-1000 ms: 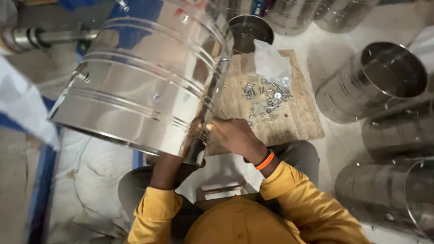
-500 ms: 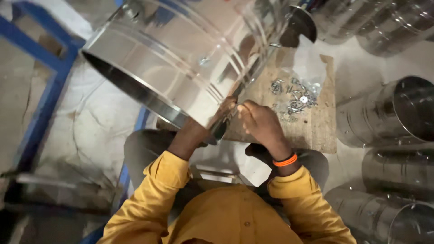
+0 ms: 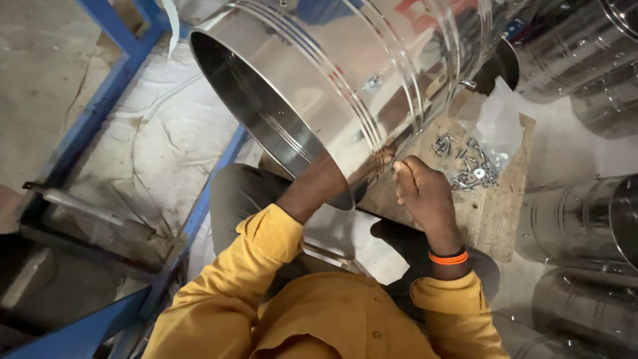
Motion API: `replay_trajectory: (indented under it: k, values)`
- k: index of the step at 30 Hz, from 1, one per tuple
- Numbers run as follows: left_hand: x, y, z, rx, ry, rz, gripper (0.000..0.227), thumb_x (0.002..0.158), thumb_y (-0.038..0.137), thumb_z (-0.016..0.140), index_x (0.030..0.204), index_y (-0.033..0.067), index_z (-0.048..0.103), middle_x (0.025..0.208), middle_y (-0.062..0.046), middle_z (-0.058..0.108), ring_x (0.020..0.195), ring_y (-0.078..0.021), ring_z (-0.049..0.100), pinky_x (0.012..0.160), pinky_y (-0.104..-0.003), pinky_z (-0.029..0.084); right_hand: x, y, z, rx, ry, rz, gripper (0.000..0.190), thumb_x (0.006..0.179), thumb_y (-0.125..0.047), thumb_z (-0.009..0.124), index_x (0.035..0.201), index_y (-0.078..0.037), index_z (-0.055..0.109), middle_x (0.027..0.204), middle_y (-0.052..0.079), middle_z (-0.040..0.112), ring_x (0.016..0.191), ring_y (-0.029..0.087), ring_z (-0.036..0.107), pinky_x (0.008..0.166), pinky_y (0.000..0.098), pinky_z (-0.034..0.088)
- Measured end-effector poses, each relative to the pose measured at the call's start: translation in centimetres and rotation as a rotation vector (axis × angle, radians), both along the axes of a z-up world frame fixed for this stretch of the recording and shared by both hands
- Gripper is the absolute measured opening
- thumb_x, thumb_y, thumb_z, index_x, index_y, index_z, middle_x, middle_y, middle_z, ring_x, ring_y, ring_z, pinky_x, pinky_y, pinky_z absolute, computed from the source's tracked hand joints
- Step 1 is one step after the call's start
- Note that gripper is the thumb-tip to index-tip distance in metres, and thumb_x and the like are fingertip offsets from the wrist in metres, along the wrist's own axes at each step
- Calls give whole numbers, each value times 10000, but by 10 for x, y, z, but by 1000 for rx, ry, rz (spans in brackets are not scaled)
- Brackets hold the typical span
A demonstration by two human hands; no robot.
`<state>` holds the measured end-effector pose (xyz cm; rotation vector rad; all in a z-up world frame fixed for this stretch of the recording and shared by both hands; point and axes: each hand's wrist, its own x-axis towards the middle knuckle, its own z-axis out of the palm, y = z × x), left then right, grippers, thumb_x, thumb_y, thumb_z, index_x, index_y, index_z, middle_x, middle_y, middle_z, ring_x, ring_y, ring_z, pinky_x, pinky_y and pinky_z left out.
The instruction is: The person assembles a large stainless steel cylinder by inserting bolts and tightening them with a wrench. They repeatedly pick bolts and washers from a nearby pile, insert them into pre-drilled holes on the cylinder, and tighten them. The cylinder is held in place by a blue metal stand.
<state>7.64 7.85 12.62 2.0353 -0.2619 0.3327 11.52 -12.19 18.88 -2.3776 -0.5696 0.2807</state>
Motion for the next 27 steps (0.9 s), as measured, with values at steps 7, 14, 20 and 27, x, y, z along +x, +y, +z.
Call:
replay_trajectory:
  k: [7,14,20,27]
  values:
    - [2,-6,-13,53,-294,68,346,1045,298,638,1311,77,660,1312,-193,634,1194,-375,624,983,-443,515,-1,1,0,31,27,-15,301,1043,-302,557,889,-58,641,607,67,666,517,159,689,519,312,519]
    - [6,-1,-8,149,-207,88,330,1001,356,692,1236,125,689,1187,-161,674,1091,-358,666,928,-424,541,1,0,-2,-18,6,-16,323,1046,-327,564,888,-57,644,607,63,667,527,152,695,529,309,519]
    - [9,-6,-9,25,-65,23,395,1015,370,638,1304,102,649,1170,-140,694,1060,-324,689,922,-403,543,-1,1,0,-1,34,-33,307,1036,-328,570,900,-62,642,605,71,671,529,165,700,528,314,525]
    - [12,-8,-19,-6,-17,-7,403,1016,342,639,1334,94,630,1220,-126,706,1096,-306,687,938,-386,531,-1,0,-1,-35,-2,-17,305,1037,-326,571,892,-64,631,616,67,683,538,170,716,527,319,529]
